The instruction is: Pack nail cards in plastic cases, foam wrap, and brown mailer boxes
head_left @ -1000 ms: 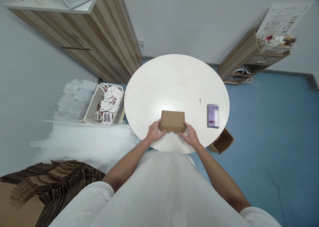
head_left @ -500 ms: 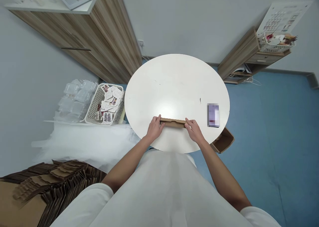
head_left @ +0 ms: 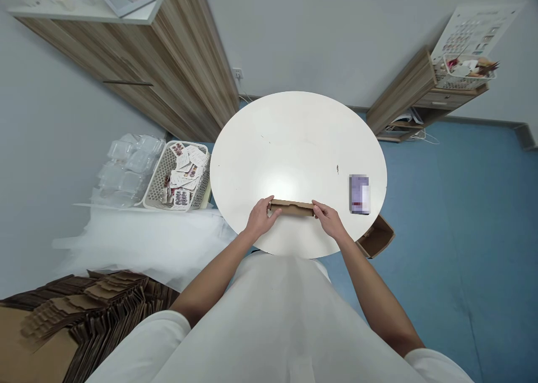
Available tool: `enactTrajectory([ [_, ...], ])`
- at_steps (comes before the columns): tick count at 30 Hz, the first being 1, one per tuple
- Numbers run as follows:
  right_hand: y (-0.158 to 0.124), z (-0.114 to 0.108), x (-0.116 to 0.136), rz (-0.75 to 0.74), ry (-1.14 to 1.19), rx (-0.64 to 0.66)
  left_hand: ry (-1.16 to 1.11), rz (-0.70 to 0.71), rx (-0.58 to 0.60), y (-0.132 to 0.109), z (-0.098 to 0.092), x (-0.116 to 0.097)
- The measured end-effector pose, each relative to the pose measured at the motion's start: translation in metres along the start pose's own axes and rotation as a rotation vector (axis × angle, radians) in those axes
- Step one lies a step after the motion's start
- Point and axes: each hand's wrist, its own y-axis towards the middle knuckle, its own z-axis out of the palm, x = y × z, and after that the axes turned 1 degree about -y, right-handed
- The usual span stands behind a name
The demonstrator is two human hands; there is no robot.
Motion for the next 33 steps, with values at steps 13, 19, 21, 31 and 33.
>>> enactTrajectory([
  [13,0.0,-0.004,-0.004,0.032,0.034,0.076,-0.243,-0.235,0.115,0.006,-0.008,0.015],
  [19,0.0,0.005,-0.023,0.087,0.012,0.086,-0.258,-0.296,0.263,0.002,-0.005,0.032],
  [21,-0.003,0.007,-0.027,0.072,0.056,0.101,-0.303,-0.261,0.284,-0.001,-0.004,0.035],
  [31,-0.02,0.01,-0.027,0.058,0.319,0.021,-0.544,-0.214,0.201,-0.018,0.014,0.023],
  [33,-0.023,0.011,-0.028,0.069,0.369,-0.019,-0.574,-0.243,0.2,-0.02,0.02,0.017],
])
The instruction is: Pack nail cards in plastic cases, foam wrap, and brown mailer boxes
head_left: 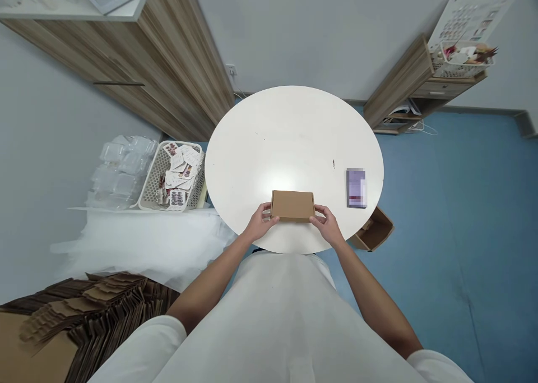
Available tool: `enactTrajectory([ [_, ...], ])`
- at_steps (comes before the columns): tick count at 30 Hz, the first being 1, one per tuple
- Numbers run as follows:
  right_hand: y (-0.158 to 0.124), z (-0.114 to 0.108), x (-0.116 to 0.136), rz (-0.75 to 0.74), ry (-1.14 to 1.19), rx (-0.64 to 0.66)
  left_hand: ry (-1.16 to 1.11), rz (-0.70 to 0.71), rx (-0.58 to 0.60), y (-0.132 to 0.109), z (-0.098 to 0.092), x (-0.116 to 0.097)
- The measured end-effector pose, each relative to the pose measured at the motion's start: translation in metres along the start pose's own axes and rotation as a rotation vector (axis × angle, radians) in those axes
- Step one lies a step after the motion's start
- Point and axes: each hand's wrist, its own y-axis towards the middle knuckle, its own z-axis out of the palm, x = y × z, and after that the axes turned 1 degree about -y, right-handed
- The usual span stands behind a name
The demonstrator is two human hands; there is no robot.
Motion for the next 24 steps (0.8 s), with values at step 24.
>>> enactTrajectory([
  [24,0.0,-0.045,-0.028,0.002,0.208,0.006,-0.154,-0.149,-0.148,-0.012,0.073,-0.002],
])
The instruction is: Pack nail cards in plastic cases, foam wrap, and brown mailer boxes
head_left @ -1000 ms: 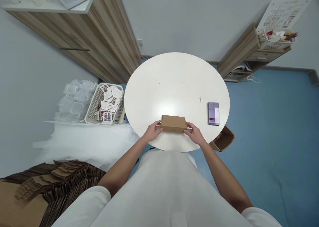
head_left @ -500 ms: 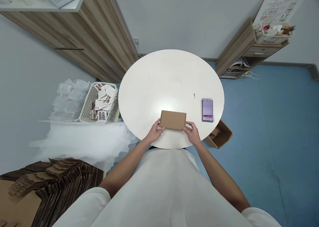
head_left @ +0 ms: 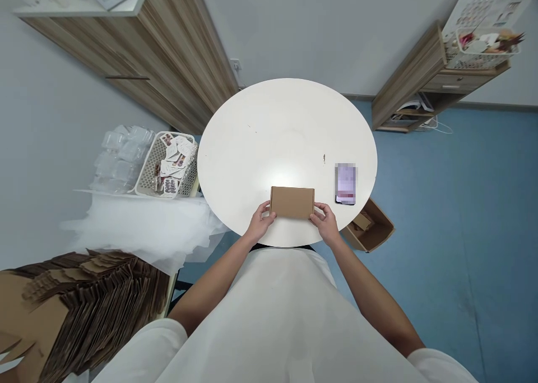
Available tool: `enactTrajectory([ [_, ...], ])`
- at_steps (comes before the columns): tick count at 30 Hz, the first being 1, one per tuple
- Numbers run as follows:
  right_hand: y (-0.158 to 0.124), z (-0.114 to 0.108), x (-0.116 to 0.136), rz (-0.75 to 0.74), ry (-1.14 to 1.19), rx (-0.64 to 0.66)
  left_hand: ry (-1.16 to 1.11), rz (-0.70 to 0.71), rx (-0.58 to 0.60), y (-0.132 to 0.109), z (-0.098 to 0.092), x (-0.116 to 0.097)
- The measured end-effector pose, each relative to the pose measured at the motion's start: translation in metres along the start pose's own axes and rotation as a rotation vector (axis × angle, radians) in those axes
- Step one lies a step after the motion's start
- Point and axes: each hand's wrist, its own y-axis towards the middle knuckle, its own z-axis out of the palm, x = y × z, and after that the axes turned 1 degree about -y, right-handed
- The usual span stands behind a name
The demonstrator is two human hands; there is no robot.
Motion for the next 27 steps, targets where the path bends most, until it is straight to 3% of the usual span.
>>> enactTrajectory([
  [6,0.004,-0.006,-0.004,-0.005,0.021,-0.004,-0.12,-0.025,-0.071,-0.005,0.008,0.001],
  [13,-0.002,0.0,0.0,-0.022,0.005,0.001,-0.181,-0.145,-0.068,-0.006,0.001,-0.001],
  [21,-0.026,0.024,0.001,-0.055,-0.057,-0.001,-0.102,-0.067,-0.123,-0.006,-0.016,0.01],
  [27,-0.036,0.048,-0.01,-0.034,-0.013,-0.156,-0.022,0.044,-0.127,-0.01,-0.026,0.021],
])
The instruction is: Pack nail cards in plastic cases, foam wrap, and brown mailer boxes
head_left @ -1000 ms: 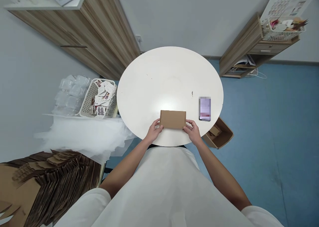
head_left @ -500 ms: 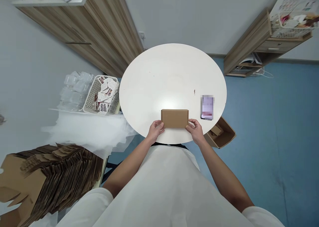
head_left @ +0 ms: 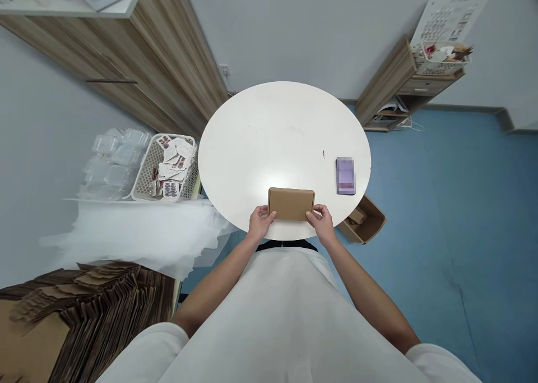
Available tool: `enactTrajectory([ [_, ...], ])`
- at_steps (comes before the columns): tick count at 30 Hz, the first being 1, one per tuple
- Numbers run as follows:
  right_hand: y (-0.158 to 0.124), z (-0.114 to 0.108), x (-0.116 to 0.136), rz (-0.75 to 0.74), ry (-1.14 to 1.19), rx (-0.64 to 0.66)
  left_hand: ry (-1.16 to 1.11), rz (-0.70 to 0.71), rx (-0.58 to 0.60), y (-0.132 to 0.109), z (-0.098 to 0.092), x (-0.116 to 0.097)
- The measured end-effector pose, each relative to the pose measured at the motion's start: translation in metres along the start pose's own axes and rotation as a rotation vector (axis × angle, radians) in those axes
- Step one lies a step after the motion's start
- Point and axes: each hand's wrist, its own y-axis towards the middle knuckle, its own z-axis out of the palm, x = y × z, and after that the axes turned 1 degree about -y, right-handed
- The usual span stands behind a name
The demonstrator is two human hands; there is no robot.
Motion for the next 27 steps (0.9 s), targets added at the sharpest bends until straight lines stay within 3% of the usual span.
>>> enactTrajectory([
  [4,-0.004,0.004,-0.01,0.031,0.02,-0.063,0.137,0.061,0.053,-0.007,-0.008,-0.005],
  [8,-0.01,-0.003,-0.014,0.0,-0.063,-0.117,0.425,0.17,0.137,-0.013,-0.008,-0.017],
  [11,-0.014,-0.011,-0.01,-0.028,-0.117,-0.155,0.593,0.313,0.132,-0.013,0.004,-0.025],
  [15,-0.02,-0.032,0.007,-0.014,-0.203,-0.212,0.679,0.49,0.1,-0.008,0.034,-0.037],
  [18,-0.023,-0.064,0.02,0.012,-0.313,-0.272,0.719,0.538,0.202,-0.007,0.066,-0.049],
  [21,-0.025,-0.115,0.021,0.022,-0.426,-0.329,0.765,0.571,0.354,-0.011,0.11,-0.061],
  [24,-0.027,-0.175,0.007,0.033,-0.443,-0.414,0.795,0.544,0.481,-0.016,0.172,-0.065],
  [27,-0.029,-0.235,-0.016,0.057,-0.366,-0.539,0.814,0.49,0.621,-0.016,0.247,-0.058],
])
